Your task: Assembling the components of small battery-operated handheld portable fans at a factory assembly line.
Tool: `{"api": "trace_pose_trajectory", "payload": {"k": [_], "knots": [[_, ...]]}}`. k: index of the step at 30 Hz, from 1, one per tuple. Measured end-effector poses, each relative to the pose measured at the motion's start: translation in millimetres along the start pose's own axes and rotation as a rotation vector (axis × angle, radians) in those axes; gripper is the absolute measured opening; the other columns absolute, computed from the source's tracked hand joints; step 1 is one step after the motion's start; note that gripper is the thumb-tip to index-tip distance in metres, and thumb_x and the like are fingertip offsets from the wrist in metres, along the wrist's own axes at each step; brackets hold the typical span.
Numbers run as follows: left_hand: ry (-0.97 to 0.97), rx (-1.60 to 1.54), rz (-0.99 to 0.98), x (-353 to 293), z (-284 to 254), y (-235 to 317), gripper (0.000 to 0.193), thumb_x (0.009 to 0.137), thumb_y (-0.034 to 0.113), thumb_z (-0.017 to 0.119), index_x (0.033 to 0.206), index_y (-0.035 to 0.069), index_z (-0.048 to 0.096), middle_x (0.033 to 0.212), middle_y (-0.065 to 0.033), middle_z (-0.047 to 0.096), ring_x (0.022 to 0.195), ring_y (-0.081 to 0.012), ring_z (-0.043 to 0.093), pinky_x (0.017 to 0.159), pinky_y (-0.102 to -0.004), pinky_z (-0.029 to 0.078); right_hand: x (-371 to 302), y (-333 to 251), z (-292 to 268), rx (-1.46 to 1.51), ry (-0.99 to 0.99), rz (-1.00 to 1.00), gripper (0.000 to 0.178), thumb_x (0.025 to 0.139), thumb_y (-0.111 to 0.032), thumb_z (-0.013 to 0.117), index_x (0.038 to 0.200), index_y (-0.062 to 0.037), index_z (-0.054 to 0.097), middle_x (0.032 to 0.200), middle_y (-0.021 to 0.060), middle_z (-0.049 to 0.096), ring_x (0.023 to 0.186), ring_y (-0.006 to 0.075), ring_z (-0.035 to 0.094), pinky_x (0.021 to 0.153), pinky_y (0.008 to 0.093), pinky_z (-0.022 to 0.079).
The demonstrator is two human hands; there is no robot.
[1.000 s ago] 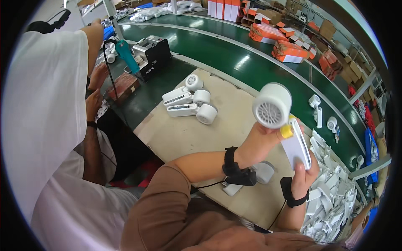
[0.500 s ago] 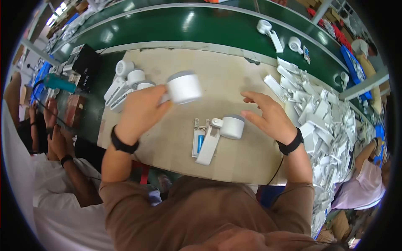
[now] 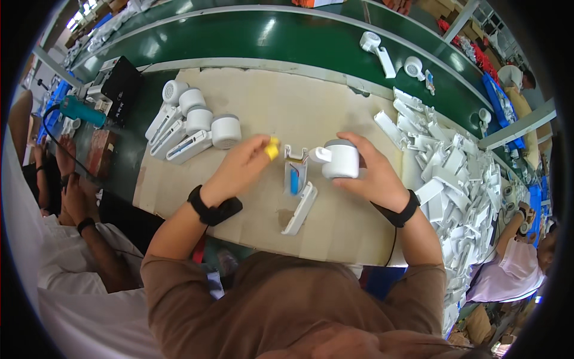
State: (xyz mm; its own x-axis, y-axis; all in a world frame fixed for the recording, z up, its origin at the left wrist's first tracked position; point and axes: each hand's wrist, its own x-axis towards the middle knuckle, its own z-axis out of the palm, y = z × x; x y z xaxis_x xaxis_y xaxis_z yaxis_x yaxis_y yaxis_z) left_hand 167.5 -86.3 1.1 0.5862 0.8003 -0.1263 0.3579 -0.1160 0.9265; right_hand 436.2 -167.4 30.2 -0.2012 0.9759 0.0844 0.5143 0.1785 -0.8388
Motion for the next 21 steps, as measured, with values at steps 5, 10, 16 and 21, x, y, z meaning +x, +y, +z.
{"api": "trace_pose_trajectory", "payload": {"k": [5, 10, 16, 21], "knots": [[-0.17, -0.51, 0.424, 37, 24, 22, 0.039, 0.091, 0.02, 0.053, 0.124, 0.0, 0.048, 0.114, -0.0061, 0.057, 0.102, -0.0144, 0.054, 0.087, -0.0285, 0.043, 9, -17, -17, 0.007, 0.105, -0.104, 0.073, 0.067, -0.007, 0.074, 0.13, -0.0089, 0.038, 0.117, 0.0119, 0.051, 0.104, 0.025, 0.055, 0.09, 0.034, 0.045], [-0.269, -0.754, 0.274, 54, 41, 29, 0.037, 0.091, 0.025, 0.053, 0.119, 0.002, 0.047, 0.106, -0.0094, 0.058, 0.098, -0.0208, 0.059, 0.087, -0.0331, 0.047, 4, -15, -27, 0.403, 0.164, 0.044, 0.07, 0.071, -0.008, 0.074, 0.13, -0.0036, 0.035, 0.118, 0.0116, 0.05, 0.106, 0.0195, 0.053, 0.089, 0.0316, 0.045], [-0.175, -1.204, 0.052, 53, 61, 50, 0.033, 0.091, 0.029, 0.051, 0.111, 0.002, 0.051, 0.096, -0.0113, 0.06, 0.086, -0.0239, 0.063, 0.071, -0.0341, 0.053, -5, 5, -40, -0.519, 0.515, -0.43, 0.059, 0.061, 0.0, 0.076, 0.112, -0.0065, 0.047, 0.111, 0.0138, 0.055, 0.104, 0.0318, 0.056, 0.086, 0.0374, 0.047], [-0.318, -0.667, 0.065, 56, 59, 54, 0.022, 0.089, 0.017, 0.045, 0.104, 0.002, 0.052, 0.084, -0.0093, 0.061, 0.061, -0.015, 0.06, 0.054, -0.0255, 0.048, 5, 6, -61, -0.734, 0.496, -0.734, 0.051, 0.054, 0.003, 0.075, 0.097, -0.0083, 0.052, 0.107, 0.0119, 0.058, 0.101, 0.0336, 0.058, 0.084, 0.043, 0.048]]}}
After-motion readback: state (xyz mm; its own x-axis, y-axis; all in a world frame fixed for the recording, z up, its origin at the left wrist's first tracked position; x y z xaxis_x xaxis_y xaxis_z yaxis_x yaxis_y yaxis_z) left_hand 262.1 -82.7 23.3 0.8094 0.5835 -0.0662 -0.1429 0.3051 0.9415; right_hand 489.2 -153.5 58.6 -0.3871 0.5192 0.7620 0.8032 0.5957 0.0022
